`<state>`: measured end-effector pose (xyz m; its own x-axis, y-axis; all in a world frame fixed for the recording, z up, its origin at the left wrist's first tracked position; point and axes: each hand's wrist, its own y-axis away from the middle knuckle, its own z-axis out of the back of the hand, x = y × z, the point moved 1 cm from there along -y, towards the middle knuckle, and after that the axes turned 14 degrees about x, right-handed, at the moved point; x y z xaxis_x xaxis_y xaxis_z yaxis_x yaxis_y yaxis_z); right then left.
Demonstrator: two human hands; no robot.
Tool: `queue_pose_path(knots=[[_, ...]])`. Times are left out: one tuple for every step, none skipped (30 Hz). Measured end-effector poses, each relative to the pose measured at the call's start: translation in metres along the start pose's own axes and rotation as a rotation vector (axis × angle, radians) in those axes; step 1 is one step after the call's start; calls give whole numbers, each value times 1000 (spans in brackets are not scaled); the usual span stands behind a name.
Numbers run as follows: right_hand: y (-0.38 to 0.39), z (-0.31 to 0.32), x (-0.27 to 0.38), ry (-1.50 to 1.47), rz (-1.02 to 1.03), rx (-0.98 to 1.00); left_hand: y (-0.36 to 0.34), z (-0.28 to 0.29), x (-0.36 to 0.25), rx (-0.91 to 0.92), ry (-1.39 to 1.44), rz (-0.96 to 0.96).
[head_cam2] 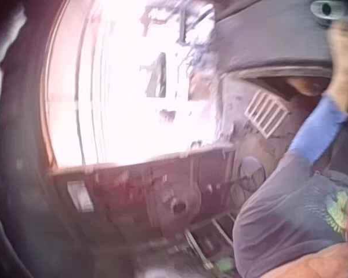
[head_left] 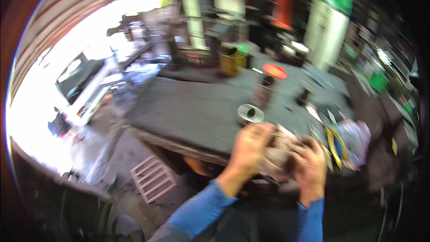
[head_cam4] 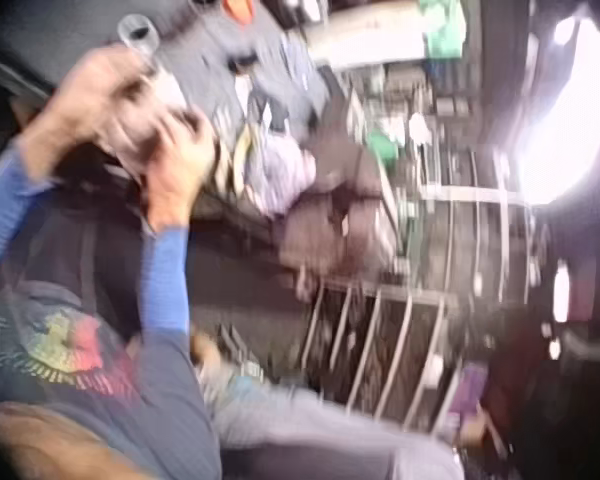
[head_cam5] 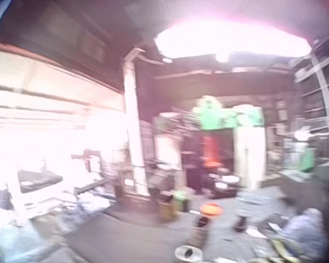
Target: The person uses a screwdriver and pliers to disassemble a small mechanical component on a workbench. They remove a pin and separate the parts, then wipe the pieces with a cloth.
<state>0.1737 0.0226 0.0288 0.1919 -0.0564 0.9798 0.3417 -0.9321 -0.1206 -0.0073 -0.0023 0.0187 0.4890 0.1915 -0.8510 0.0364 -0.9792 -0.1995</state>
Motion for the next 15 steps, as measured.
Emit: queue_pose_path(knots=[[-6,11,-6,-55,57,45,-12,3,15,52,-268,-99],[-8,20,-8,-285,27,-54,-29,0,45,24,-236,-128],[-17,32,-13,-354,-25,-36,-27,-8,40,63,-170,32],[-28,35,-23,-344,-80,32,-28,-4,52,-59,-285,-29],[-40,54,-38,-274,-18,65,-33,-8,55,3,-205,-76],[-23,6,-7,-17,-102,-131,-31,0,59,-31,-179,-93],[-23,11,-11,573,102,-25,-31,1,65,-57,-187,-180],[-19,-4,-2,463,-8,-109,-28,-2,66,-58,-184,-168],[-14,-18,4,525,-1,-101,-24,-2,63,-77,-231,-157],[-12,-24,5,584,6,-93,-22,-3,64,-96,-282,-143],[-13,-21,-1,636,58,-69,-26,-5,75,-157,-296,-230],[-15,-18,-6,657,85,-59,-29,-4,75,-121,-300,-195],[-16,-16,-9,659,92,-62,-31,-3,74,-82,-303,-159],[-17,-14,-12,660,98,-68,-33,-2,73,-40,-305,-121],[-19,-13,-13,653,90,-72,-32,-2,68,-29,-315,-93]])
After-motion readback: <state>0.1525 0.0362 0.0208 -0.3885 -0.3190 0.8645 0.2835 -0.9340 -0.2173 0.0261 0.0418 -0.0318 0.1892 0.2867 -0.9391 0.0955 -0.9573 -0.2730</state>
